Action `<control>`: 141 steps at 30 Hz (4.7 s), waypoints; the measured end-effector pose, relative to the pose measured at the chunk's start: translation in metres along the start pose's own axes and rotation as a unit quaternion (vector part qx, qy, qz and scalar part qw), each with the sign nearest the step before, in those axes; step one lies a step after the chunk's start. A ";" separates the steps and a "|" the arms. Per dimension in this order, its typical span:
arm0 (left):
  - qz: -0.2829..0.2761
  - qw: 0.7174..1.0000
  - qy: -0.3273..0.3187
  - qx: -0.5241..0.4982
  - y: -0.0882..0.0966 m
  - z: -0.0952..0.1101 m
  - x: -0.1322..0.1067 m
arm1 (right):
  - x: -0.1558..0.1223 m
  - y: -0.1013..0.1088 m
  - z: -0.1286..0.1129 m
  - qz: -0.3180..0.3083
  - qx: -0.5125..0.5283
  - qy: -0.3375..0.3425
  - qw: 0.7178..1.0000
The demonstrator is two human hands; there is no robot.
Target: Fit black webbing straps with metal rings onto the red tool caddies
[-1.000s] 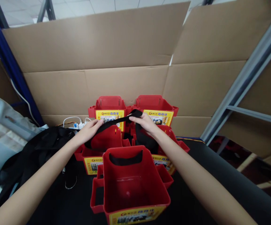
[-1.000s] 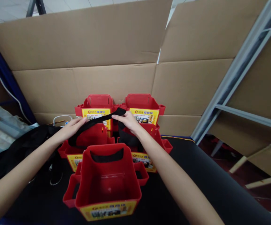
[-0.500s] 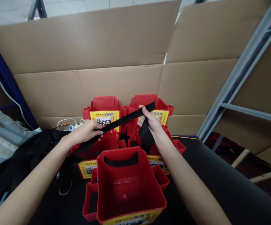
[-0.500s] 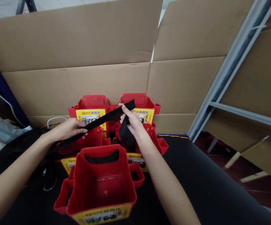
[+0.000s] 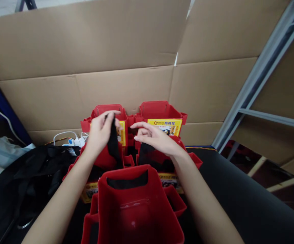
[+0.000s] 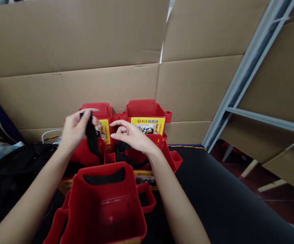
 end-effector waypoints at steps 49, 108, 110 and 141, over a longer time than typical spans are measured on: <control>-0.103 0.950 -0.042 0.291 -0.017 -0.017 -0.027 | 0.007 -0.008 -0.003 0.130 -0.124 0.045 0.983; -0.091 0.977 0.103 0.164 -0.017 -0.027 -0.033 | 0.007 -0.022 0.003 0.114 0.181 -0.123 0.969; -0.097 0.981 0.093 0.141 -0.017 -0.029 -0.029 | 0.007 -0.021 0.003 0.114 0.189 -0.123 0.968; -0.051 0.992 0.111 -0.013 -0.014 -0.030 -0.024 | 0.003 -0.023 0.001 0.115 -0.034 -0.071 0.990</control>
Point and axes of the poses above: each hand's wrist, its own x-axis towards the middle knuckle, its own y-axis out of the back of the hand, z = x × y, the point moved 2 cm from there along x, towards the middle knuckle, and after that the axes turned 15 degrees about -x, right-handed, at the moved point
